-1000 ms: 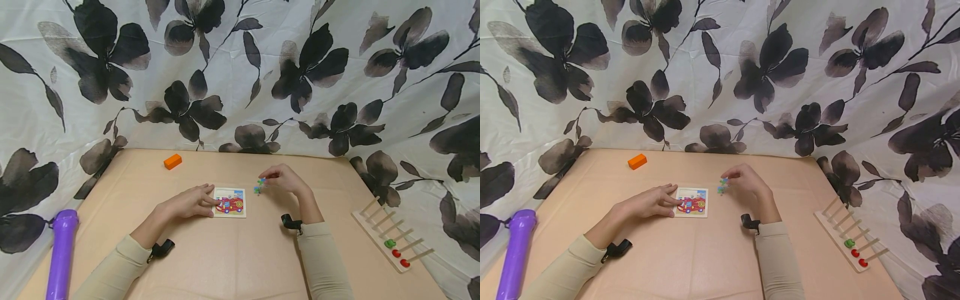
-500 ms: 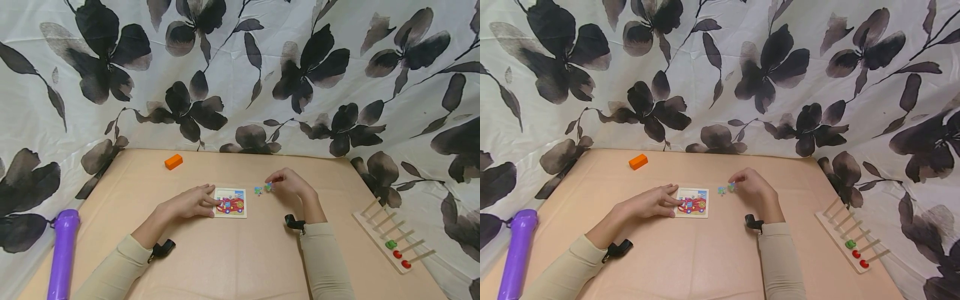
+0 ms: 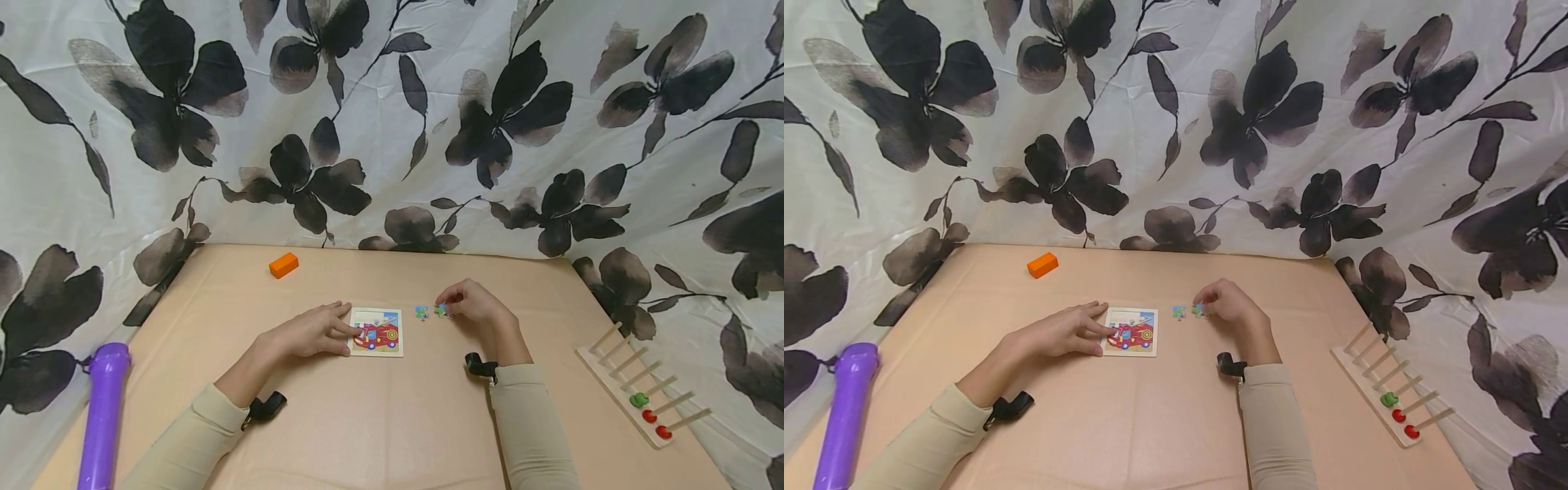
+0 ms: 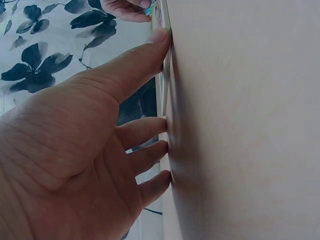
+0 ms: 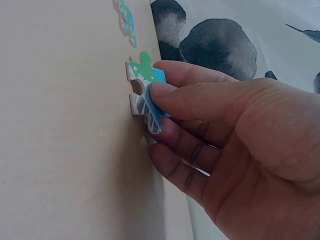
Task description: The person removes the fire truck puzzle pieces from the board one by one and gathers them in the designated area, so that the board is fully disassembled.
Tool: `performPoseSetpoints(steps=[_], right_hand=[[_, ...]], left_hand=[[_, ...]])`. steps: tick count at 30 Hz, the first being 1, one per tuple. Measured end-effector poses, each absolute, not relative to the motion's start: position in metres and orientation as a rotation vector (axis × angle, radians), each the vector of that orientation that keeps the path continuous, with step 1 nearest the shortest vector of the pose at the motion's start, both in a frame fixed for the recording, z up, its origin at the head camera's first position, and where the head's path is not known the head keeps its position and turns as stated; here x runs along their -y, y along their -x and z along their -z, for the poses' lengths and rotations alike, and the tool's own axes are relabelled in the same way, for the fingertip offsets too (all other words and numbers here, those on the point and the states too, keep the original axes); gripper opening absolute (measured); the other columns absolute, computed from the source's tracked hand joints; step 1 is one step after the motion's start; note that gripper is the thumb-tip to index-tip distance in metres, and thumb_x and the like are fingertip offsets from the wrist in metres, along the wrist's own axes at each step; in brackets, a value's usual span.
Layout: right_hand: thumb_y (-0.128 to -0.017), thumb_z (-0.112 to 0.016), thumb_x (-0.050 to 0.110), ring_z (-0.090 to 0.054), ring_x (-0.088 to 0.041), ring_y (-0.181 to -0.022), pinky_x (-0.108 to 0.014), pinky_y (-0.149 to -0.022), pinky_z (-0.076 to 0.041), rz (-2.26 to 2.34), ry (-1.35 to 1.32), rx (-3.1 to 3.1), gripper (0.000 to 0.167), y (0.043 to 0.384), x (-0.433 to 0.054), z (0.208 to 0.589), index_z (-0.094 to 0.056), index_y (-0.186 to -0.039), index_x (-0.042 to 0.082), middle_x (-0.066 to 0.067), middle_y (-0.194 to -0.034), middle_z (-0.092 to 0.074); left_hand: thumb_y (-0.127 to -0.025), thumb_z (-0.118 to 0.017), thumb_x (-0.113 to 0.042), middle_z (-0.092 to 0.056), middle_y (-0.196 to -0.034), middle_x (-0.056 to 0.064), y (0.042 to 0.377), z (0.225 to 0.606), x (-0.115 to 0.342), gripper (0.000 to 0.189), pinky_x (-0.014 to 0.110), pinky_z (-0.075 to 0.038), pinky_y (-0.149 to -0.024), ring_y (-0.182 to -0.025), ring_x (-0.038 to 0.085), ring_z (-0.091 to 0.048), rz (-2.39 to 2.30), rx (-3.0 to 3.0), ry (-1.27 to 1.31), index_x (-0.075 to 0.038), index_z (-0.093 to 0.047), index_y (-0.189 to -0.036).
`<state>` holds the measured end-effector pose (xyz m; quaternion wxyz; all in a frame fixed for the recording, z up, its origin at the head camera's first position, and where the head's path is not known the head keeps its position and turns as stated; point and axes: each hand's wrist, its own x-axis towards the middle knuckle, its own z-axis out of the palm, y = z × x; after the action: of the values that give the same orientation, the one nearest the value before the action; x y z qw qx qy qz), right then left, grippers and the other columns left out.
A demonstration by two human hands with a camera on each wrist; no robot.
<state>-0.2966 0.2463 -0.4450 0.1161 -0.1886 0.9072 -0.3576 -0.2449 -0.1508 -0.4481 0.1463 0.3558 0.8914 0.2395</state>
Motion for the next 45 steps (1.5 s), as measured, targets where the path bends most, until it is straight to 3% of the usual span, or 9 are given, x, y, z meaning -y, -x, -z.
performPoseSetpoints(steps=[20,39,45], right_hand=[[-0.094,-0.067,-0.005,-0.058,-0.018,-0.088,-0.029,-0.079,-0.047,1.039,0.547,-2.645,0.018,0.2959,-0.2426,0.4481,-0.078,-0.104,0.005,-0.007,-0.096,-0.075],[-0.095,-0.068,-0.003,-0.059,-0.021,-0.094,-0.032,-0.085,-0.047,1.036,0.554,-2.637,0.016,0.2957,-0.2401,0.4517,-0.077,-0.105,0.004,-0.009,-0.101,-0.076],[-0.094,-0.068,-0.004,-0.059,-0.020,-0.093,-0.030,-0.082,-0.048,1.042,0.540,-2.640,0.015,0.2964,-0.2396,0.4527,-0.078,-0.105,0.003,-0.009,-0.101,-0.076]], left_hand=[[-0.092,-0.079,-0.041,-0.031,-0.167,0.025,0.2428,0.4473,0.1506,0.053,0.066,-0.018,-0.125,-0.158,0.048,-0.019,-0.703,-2.571,-1.027,-0.023,-0.067,-0.140],[-0.092,-0.079,-0.040,-0.033,-0.166,0.025,0.2416,0.4473,0.1503,0.053,0.066,-0.018,-0.125,-0.157,0.048,-0.021,-0.706,-2.573,-1.036,-0.022,-0.068,-0.140],[-0.092,-0.079,-0.040,-0.032,-0.167,0.024,0.2405,0.4457,0.1501,0.053,0.067,-0.019,-0.124,-0.158,0.048,-0.020,-0.712,-2.568,-1.022,-0.021,-0.067,-0.140]])
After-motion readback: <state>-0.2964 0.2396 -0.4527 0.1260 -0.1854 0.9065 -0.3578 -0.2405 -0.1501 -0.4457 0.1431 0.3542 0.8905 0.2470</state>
